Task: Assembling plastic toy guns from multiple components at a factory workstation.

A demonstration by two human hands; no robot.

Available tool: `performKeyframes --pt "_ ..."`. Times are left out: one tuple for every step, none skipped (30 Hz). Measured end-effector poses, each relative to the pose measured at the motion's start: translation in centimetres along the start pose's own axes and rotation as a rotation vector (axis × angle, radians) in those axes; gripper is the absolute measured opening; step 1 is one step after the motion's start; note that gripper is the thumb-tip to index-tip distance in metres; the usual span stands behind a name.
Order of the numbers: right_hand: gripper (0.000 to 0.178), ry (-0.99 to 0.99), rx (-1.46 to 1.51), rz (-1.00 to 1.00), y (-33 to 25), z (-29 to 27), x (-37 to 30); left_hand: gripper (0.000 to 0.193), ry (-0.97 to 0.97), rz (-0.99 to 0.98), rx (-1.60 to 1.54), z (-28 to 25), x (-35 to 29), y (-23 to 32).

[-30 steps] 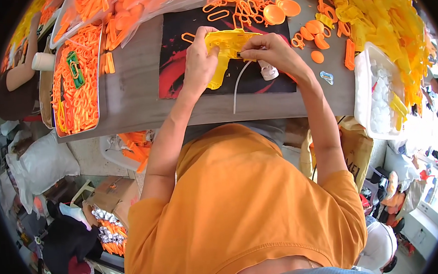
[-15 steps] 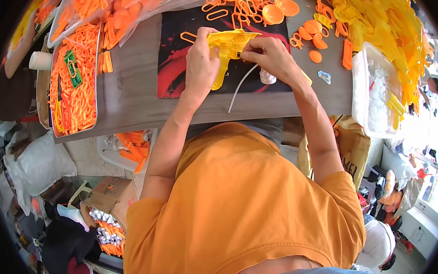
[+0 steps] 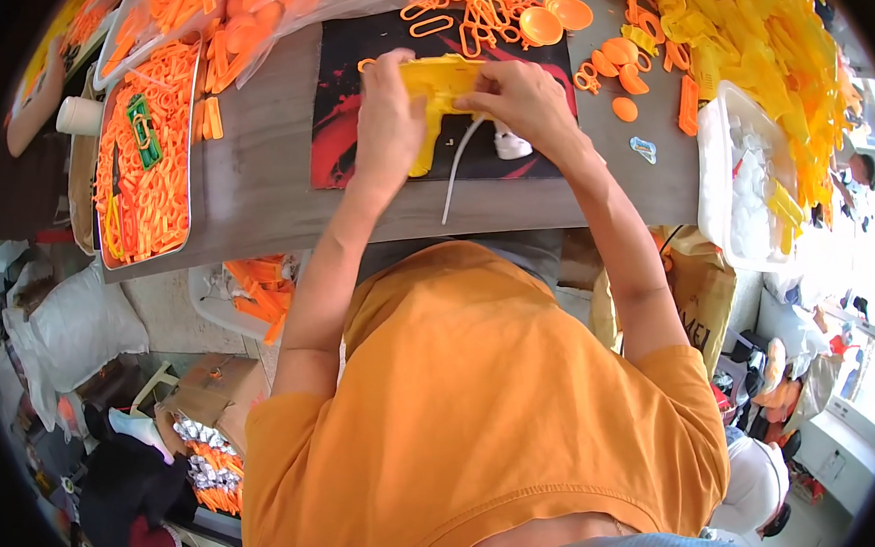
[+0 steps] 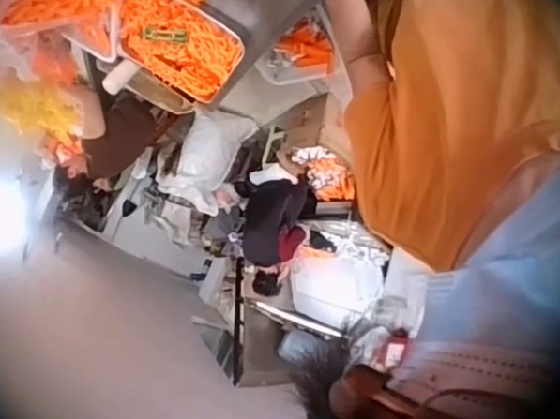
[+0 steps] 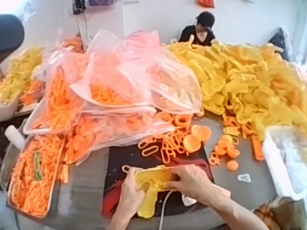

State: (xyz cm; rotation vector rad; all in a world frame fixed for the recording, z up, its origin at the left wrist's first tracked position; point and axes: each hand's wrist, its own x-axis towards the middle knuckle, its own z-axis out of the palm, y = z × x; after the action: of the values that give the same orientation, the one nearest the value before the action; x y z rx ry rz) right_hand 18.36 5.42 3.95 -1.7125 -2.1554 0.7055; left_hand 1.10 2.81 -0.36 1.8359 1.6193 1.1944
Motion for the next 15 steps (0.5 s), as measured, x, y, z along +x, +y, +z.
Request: performKeyframes --pt "0.030 0.088 -0.092 -0.038 0.0 0.3 0.2 0.047 0.176 0.167 0.309 0.0 -0.3 1.5" --pt "0.030 0.019 -0.083 0.031 -1.1 -0.1 0.4 0.049 0.201 0.216 0.422 -0.1 -0.4 2.1" --pt "0.030 0.022 -0.083 0.027 -0.7 0.2 0.4 0.042 0.252 0.283 0.447 0.0 -0.7 2.3" --pt "0.031 0.158 0.071 -0.102 0.2 0.6 0.2 0.035 0.192 0.265 0.330 0.5 -1.0 1.5" --pt "0.032 0.289 0.232 -0.234 0.8 0.8 -0.1 0.029 0.132 0.242 0.219 0.7 -1.4 0.7" --pt "0.035 0.303 0.179 -0.200 0.7 -0.3 -1.0 0.029 0.137 0.229 0.227 0.7 -1.6 0.1" --pt "0.035 0.347 0.204 -0.172 0.7 -1.5 -2.2 0.023 0.130 0.251 0.222 0.6 -1.6 -0.4" --pt "0.039 0.347 0.209 -0.102 1.0 -2.7 -3.7 0.018 0.122 0.280 0.212 0.7 -1.6 -0.6" --pt "0.042 0.324 0.109 -0.036 1.4 -3.6 -5.4 0.018 0.123 0.274 0.214 0.8 -1.4 -0.7" --pt "0.045 0.302 -0.016 -0.002 3.1 -4.0 -6.9 0.016 0.123 0.277 0.226 0.7 -1.1 -0.3" --pt "0.045 0.308 -0.019 0.009 4.5 -3.6 -8.4 0.015 0.117 0.288 0.235 0.9 -0.6 0.0" --pt "0.045 0.307 -0.178 0.041 5.8 -2.9 -9.9 0.015 0.113 0.288 0.234 1.0 -0.5 0.1" --pt "0.045 0.305 -0.336 0.073 6.6 -2.4 -10.6 0.015 0.114 0.264 0.285 0.9 -0.4 0.2" --pt "0.045 0.309 -0.338 0.089 7.0 -1.9 -11.0 0.015 0.107 0.247 0.327 1.0 -0.3 0.3" --pt "0.045 0.323 -0.268 0.087 7.2 -1.5 -11.2 0.015 0.096 0.255 0.319 1.1 -0.1 0.4"
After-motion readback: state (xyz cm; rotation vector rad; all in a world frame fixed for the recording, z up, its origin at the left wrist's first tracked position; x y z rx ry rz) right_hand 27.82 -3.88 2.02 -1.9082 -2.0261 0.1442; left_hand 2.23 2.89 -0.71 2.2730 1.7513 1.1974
